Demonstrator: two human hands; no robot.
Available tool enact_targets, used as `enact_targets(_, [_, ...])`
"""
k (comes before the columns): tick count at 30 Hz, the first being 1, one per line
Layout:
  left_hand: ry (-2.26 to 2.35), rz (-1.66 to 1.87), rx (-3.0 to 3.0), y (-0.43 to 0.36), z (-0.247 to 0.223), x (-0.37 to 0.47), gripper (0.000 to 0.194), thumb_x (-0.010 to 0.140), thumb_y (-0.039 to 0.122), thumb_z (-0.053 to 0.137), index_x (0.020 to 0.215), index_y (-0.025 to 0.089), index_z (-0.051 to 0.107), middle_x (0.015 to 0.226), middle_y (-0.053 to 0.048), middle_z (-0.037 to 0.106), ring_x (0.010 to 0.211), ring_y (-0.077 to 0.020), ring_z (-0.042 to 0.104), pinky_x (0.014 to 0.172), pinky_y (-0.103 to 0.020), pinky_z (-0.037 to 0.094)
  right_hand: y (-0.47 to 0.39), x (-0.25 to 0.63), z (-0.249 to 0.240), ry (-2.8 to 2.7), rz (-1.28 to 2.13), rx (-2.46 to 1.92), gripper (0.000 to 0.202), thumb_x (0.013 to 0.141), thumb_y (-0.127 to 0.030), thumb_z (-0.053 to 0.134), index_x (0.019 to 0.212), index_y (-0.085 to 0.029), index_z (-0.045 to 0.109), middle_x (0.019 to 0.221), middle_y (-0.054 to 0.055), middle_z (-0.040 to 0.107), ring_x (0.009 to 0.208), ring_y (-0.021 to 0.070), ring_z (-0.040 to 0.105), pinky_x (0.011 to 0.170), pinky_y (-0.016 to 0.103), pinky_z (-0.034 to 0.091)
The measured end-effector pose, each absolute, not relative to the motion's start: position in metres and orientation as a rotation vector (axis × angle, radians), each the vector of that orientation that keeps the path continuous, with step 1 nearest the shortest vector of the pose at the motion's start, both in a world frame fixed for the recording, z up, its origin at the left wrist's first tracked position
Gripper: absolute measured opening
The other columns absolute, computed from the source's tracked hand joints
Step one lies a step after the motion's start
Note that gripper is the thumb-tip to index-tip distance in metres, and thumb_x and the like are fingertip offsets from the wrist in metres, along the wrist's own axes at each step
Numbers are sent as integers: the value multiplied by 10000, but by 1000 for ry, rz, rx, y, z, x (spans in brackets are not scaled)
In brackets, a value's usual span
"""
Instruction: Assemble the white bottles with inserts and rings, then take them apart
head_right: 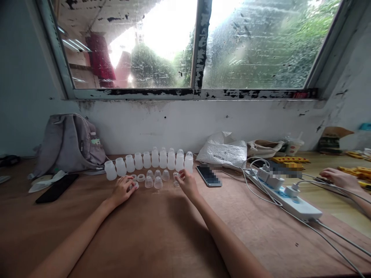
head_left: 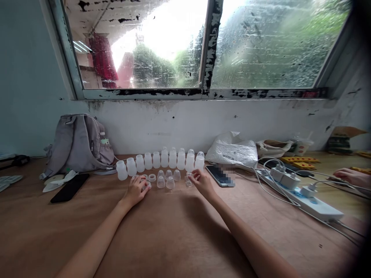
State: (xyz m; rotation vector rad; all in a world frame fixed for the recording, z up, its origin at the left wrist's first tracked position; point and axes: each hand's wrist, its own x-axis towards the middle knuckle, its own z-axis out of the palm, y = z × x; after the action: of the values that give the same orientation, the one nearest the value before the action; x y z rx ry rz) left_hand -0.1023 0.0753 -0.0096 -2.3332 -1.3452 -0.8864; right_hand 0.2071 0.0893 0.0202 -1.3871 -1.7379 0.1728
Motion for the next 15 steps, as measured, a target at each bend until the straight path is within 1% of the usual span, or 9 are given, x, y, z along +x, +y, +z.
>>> enact_targets(3, [-1398,-881,-2289,82,-15,-109,150,766,320,489,734,193,561,969,-67,541,934,-224,499,820,-373,367,97,229,24,-1787,202,-1604,149,667,-262,563,774,-159,556,730,36,569,691,160,544,615,233,380])
enact_targets(7, [-1420,-872,-2303,83,-16,-112,151,748,346,506,773,205,555,971,-60,544,947,-226,495,821,-369,358,102,240,16,-1851,292,-1771,133,604,-170,579,735,-150,569,674,28,571,632,156,538,545,218,348])
enact_targets(11, [-1421,-862,-2337,81,-12,-116,246,718,380,533,900,216,527,1003,-55,547,961,-231,489,824,-364,346,103,238,8,-1884,314,-1777,134,601,-160,578,732,-149,556,663,22,565,638,151,532,537,208,333])
enact_targets(15, [-1468,-837,-2340,83,-11,-122,302,711,394,537,954,219,499,1002,-43,551,953,-229,489,815,-359,343,104,237,6,-1893,333,-1783,173,616,-165,569,785,-143,537,685,24,562,648,148,533,548,207,339])
